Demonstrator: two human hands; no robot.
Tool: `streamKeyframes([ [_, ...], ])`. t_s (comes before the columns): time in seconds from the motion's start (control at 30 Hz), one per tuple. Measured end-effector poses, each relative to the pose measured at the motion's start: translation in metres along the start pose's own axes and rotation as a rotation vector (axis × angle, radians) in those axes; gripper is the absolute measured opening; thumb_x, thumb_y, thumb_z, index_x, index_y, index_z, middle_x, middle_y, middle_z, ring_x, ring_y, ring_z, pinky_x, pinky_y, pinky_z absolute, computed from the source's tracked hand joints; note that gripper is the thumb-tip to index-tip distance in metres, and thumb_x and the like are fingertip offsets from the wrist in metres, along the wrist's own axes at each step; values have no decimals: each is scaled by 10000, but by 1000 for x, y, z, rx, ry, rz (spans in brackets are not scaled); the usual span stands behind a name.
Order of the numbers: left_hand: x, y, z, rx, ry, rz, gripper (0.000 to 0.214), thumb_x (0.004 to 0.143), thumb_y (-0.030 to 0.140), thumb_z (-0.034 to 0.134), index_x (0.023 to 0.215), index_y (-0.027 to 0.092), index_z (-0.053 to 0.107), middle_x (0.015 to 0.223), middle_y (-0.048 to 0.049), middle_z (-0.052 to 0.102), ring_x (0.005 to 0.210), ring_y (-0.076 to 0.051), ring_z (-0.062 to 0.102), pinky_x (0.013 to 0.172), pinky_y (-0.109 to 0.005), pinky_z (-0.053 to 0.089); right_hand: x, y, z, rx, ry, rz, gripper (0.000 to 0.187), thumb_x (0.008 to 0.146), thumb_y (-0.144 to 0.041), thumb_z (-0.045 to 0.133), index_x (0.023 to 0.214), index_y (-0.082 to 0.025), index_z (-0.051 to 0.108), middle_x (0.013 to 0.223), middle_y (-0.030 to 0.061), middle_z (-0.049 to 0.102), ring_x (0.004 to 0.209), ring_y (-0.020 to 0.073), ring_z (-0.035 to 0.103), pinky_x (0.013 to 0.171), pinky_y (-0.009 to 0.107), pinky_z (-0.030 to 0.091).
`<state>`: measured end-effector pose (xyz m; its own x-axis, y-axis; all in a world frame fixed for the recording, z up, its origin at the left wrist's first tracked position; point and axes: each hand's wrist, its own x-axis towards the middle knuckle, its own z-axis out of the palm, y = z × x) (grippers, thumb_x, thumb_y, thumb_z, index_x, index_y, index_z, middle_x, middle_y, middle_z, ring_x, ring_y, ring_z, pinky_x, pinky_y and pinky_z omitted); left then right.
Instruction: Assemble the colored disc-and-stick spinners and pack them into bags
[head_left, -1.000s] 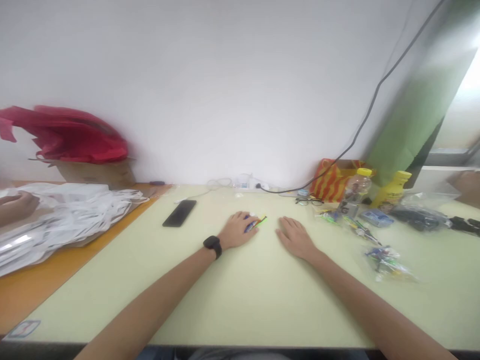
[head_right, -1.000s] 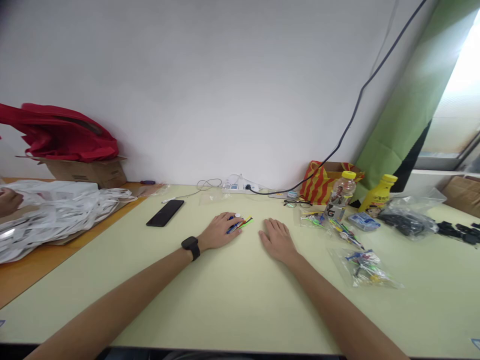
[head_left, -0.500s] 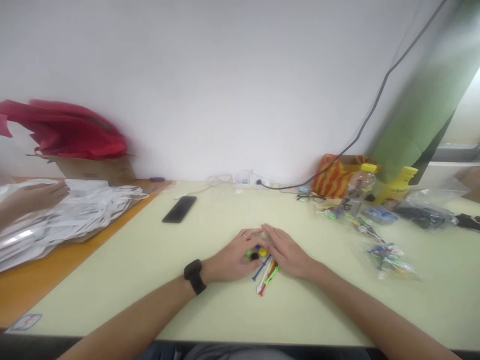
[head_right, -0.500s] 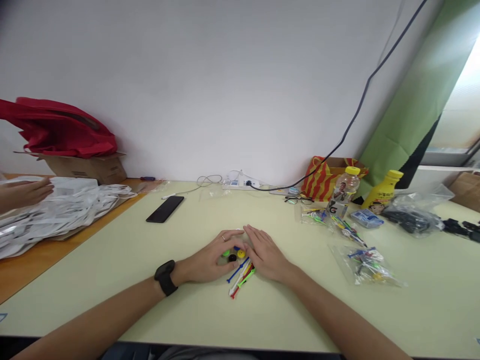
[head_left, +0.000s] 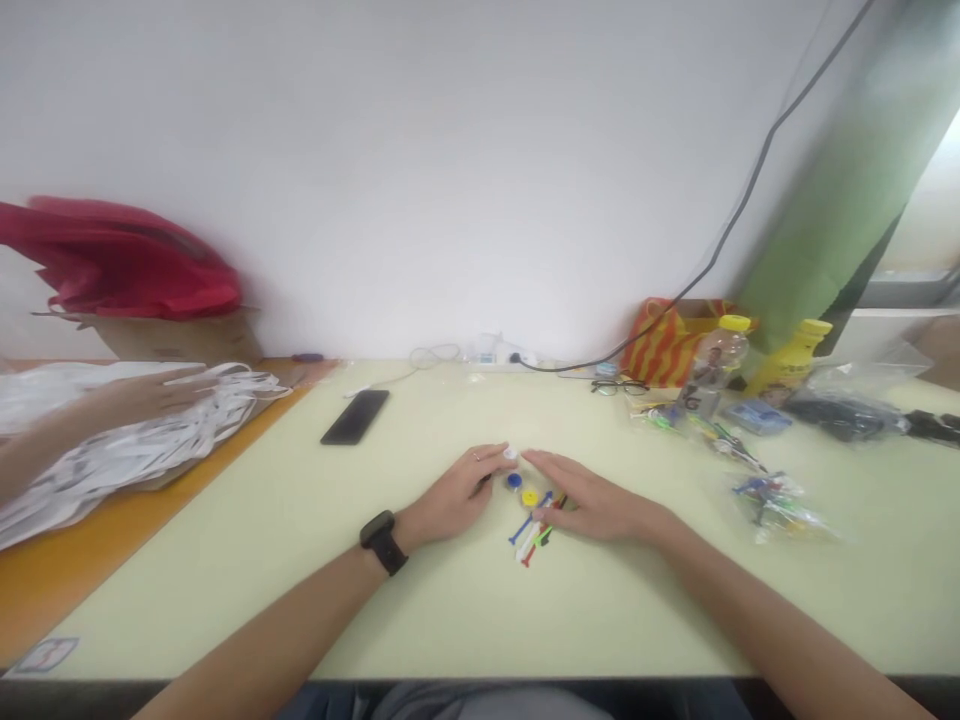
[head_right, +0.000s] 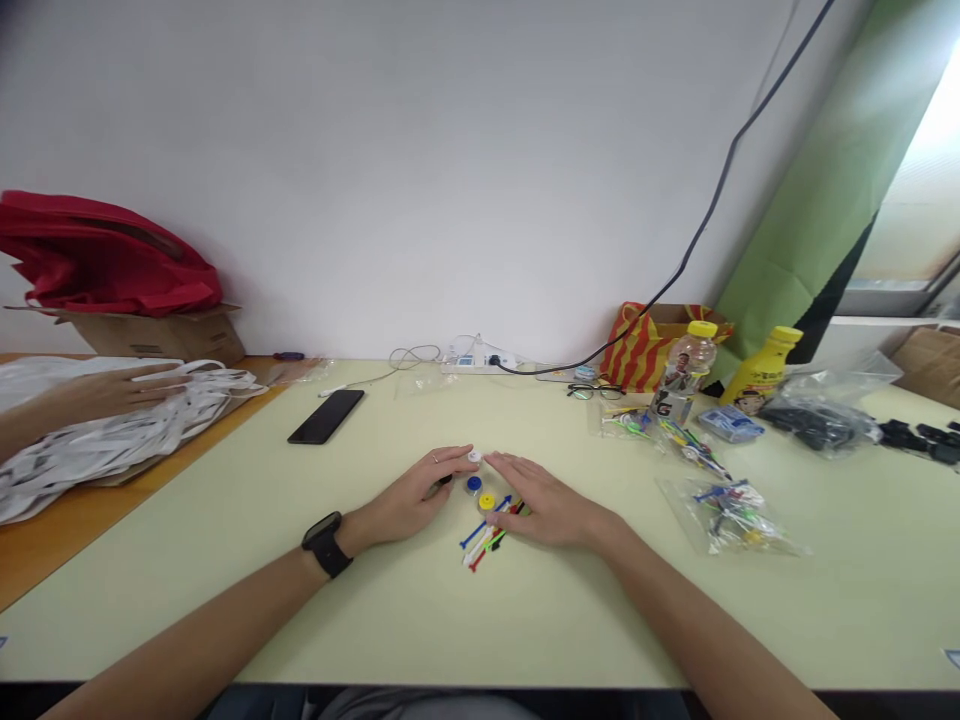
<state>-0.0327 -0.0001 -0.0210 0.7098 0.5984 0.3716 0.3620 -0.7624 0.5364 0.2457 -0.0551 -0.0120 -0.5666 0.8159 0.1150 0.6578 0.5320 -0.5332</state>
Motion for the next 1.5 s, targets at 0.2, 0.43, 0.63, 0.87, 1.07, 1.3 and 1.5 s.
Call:
streamKeyframes([
  [0.2, 0, 7, -3, 119, -102, -29, 476, 1028, 198, 492, 1486, 322, 539, 1650, -34, 392, 1548, -272, 314, 1266, -523, 325, -1, 17, -5, -17, 76, 77, 593, 1050, -461, 481, 1603, -281, 365, 1631, 84, 423, 1491, 283, 406, 1235, 484, 360],
  [0.43, 2, 19, -6, 66, -36, -16, 175, 971, 383, 662, 1083, 254, 699, 1474, -79, 577, 1455, -266, 446, 1190, -458, 428, 6, 25, -5, -120, 266, 62, 341, 1013, -234, 482, 1320, -245, 631, 1318, 104, 680, 1251, 294, 605, 1075, 511, 513],
  [0.63, 1, 29, -5, 207, -100, 16, 599, 883, 542, 742, 1413, 317, 580, 1630, -72, 412, 1519, -366, 323, 1217, -572, 350, 9, 10, 10, -34, 232, -17, 547, 1032, -510, 519, 1523, -273, 480, 1531, 96, 541, 1453, 316, 431, 1187, 540, 414],
  [0.87, 5, 32, 1, 226, -107, 38, 217, 1007, 409, 598, 1167, 279, 665, 1550, -41, 520, 1494, -297, 381, 1220, -513, 368, 11, 23, 14, -26, 156, 14, 636, 1034, -590, 472, 1590, -288, 402, 1634, 69, 427, 1537, 303, 321, 1259, 536, 315],
  [1.07, 4, 16, -9, 159, -73, 44, 137, 955, 153, 537, 1015, 231, 632, 1433, -80, 612, 1458, -258, 439, 1203, -460, 411, 10, 55, 4, -70, 255, 38, 520, 1018, -521, 523, 1480, -281, 525, 1535, 104, 539, 1457, 312, 447, 1222, 543, 375],
  [1.3, 1, -7, -12, 190, 27, -81, 621, 891, -6, 364, 1452, 226, 493, 1569, -86, 478, 1460, -224, 431, 1240, -469, 365, 8, 58, -13, -160, 280, 88, 208, 992, -313, 525, 1138, -236, 652, 1265, 101, 690, 1216, 283, 612, 1056, 469, 500],
  [1.5, 4, -20, -2, 330, -18, -109, 640, 963, 111, 394, 1592, 227, 372, 1611, -107, 439, 1454, -310, 412, 1193, -566, 357, 0, 43, -29, -210, 238, 141, 107, 857, -153, 576, 906, -236, 622, 980, 44, 705, 935, 231, 656, 832, 360, 509],
])
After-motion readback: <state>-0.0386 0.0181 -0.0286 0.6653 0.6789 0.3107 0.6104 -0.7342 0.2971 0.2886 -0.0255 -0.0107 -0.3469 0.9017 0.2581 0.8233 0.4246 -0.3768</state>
